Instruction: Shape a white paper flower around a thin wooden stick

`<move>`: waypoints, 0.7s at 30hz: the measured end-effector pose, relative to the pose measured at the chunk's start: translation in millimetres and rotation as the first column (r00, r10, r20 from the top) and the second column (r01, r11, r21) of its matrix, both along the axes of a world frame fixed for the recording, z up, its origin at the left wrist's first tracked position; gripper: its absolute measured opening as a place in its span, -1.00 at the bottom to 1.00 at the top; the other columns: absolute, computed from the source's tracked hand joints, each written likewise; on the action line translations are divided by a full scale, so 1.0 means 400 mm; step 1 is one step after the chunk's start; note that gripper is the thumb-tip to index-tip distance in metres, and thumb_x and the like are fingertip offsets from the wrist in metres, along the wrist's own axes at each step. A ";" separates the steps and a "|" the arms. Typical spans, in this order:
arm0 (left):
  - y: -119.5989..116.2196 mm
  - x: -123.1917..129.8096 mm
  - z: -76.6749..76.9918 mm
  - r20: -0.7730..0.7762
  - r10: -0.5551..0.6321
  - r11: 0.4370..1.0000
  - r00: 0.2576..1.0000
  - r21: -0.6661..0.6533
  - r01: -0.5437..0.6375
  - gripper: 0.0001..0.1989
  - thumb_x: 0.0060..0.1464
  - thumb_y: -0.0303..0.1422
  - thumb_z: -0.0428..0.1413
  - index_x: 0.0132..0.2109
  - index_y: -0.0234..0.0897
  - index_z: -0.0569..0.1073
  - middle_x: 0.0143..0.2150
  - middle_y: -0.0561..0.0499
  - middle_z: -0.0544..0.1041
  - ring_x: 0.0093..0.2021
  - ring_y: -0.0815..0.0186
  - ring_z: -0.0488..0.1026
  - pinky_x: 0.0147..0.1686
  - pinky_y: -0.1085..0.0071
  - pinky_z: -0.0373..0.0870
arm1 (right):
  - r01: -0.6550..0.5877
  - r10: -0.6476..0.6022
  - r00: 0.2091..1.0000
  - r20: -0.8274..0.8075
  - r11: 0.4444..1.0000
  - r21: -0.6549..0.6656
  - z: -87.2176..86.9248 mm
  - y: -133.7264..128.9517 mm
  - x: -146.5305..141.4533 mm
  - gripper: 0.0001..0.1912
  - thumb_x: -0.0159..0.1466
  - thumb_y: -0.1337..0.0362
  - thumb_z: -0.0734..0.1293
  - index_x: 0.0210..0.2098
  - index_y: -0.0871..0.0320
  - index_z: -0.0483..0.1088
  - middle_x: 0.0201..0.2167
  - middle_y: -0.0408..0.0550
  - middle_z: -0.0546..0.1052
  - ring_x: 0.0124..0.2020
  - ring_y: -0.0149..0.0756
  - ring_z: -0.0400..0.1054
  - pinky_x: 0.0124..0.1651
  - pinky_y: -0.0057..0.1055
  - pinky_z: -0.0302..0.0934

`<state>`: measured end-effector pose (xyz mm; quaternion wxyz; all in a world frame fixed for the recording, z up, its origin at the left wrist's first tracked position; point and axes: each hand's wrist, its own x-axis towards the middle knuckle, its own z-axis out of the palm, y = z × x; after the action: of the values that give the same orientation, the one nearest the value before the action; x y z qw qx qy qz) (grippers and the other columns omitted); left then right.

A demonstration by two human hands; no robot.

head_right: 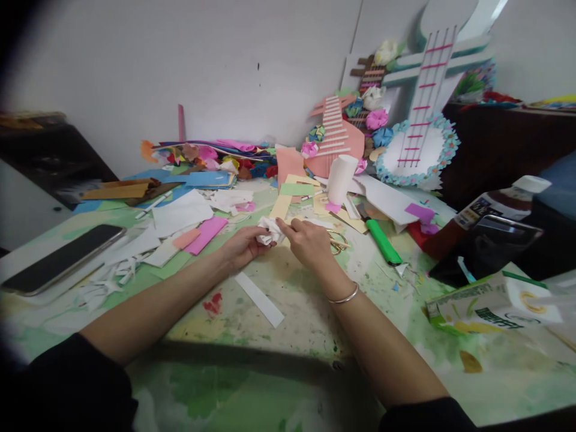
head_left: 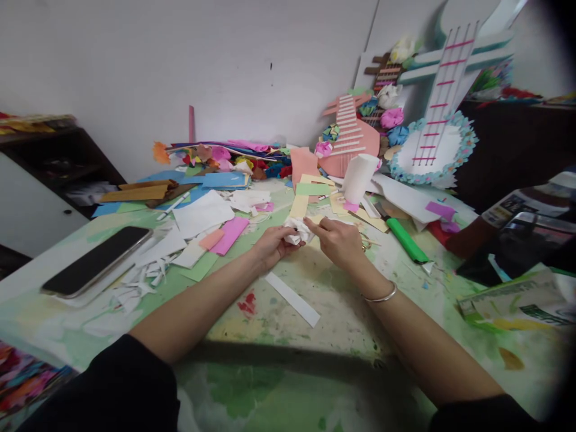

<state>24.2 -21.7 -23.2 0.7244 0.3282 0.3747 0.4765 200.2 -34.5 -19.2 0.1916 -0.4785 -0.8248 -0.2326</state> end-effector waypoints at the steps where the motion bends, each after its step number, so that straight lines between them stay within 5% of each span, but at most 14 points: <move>1: 0.002 -0.001 -0.002 -0.002 -0.007 1.000 1.000 0.007 0.007 -0.92 -0.14 -0.57 0.12 -0.39 -0.45 0.46 -0.46 -0.03 0.50 -0.50 0.42 0.44 -0.41 0.47 0.48 | 0.002 -0.002 1.000 -0.003 1.000 -0.009 0.000 0.001 -0.002 -0.52 0.28 0.42 0.11 0.12 -0.10 0.29 -0.39 -0.09 0.50 -0.44 -0.39 0.28 -0.48 -0.37 -0.21; 5: 0.013 -0.014 -0.004 -0.147 -0.033 0.992 0.989 0.117 0.050 -0.82 -0.16 -0.50 0.14 -0.30 -0.40 0.46 -0.43 -0.01 0.51 -0.52 0.39 0.45 -0.48 0.46 0.45 | 0.009 -0.026 0.993 -0.116 0.990 -0.138 0.013 0.011 0.002 -0.48 0.25 0.44 0.10 0.14 -0.09 0.27 -0.38 -0.10 0.52 -0.43 -0.38 0.32 -0.47 -0.45 -0.10; 9: 0.037 -0.043 -0.002 -0.381 0.124 0.946 0.916 0.325 0.007 -0.81 -0.18 -0.44 0.15 -0.31 -0.37 0.43 -0.48 0.03 0.49 -0.53 0.37 0.44 -0.54 0.50 0.38 | -0.040 -0.081 0.946 -0.315 0.932 -0.359 0.032 0.040 0.072 -0.50 0.19 0.43 0.13 0.09 0.04 0.34 -0.42 -0.08 0.56 -0.42 -0.34 0.37 -0.36 -0.48 0.09; 12: 0.050 -0.062 0.002 -0.431 0.185 0.921 0.883 0.389 -0.003 -0.79 -0.17 -0.38 0.14 -0.30 -0.34 0.39 -0.48 0.05 0.47 -0.51 0.36 0.44 -0.53 0.48 0.38 | 0.126 -0.244 0.913 -0.327 0.931 -0.343 0.032 0.066 0.156 -0.53 0.14 0.42 0.14 0.00 0.11 0.43 -0.44 -0.01 0.57 -0.39 -0.24 0.39 -0.34 -0.41 0.13; 16: 0.045 -0.064 0.008 -0.431 0.110 0.920 0.895 0.385 0.073 -0.78 -0.18 -0.38 0.12 -0.29 -0.31 0.37 -0.53 0.09 0.41 -0.58 0.40 0.38 -0.58 0.51 0.32 | 0.293 -0.381 0.899 -0.217 0.890 -0.349 0.025 0.083 0.204 -0.63 0.12 0.41 0.18 -0.16 0.13 0.52 -0.37 0.08 0.57 -0.34 -0.18 0.40 -0.31 -0.34 0.15; 19: 0.030 -0.053 0.009 -0.428 -0.010 0.896 0.904 0.398 0.198 -0.81 -0.15 -0.39 0.08 -0.30 -0.33 0.37 -0.57 0.11 0.38 -0.62 0.44 0.32 -0.61 0.53 0.26 | 0.074 -0.182 0.913 -0.365 0.954 -0.290 0.027 0.070 0.150 -0.68 0.12 0.33 0.24 -0.16 0.22 0.49 -0.20 0.14 0.53 -0.19 -0.14 0.38 -0.16 -0.27 0.19; 21: 0.021 -0.045 0.008 -0.455 -0.072 0.869 0.888 0.409 0.280 -0.79 -0.11 -0.36 0.09 -0.27 -0.35 0.39 -0.56 0.09 0.39 -0.63 0.46 0.30 -0.61 0.54 0.24 | -0.148 -0.091 0.764 -0.639 0.939 -0.310 0.028 0.052 0.089 -0.58 0.21 0.21 0.18 0.02 0.22 0.37 -0.11 0.10 0.49 -0.23 -0.27 0.39 -0.20 -0.34 0.24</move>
<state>6.0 -13.2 -20.0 0.5668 0.6208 0.3664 0.3990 235.8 -13.8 -7.8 0.3803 -0.5420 -0.7433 0.0956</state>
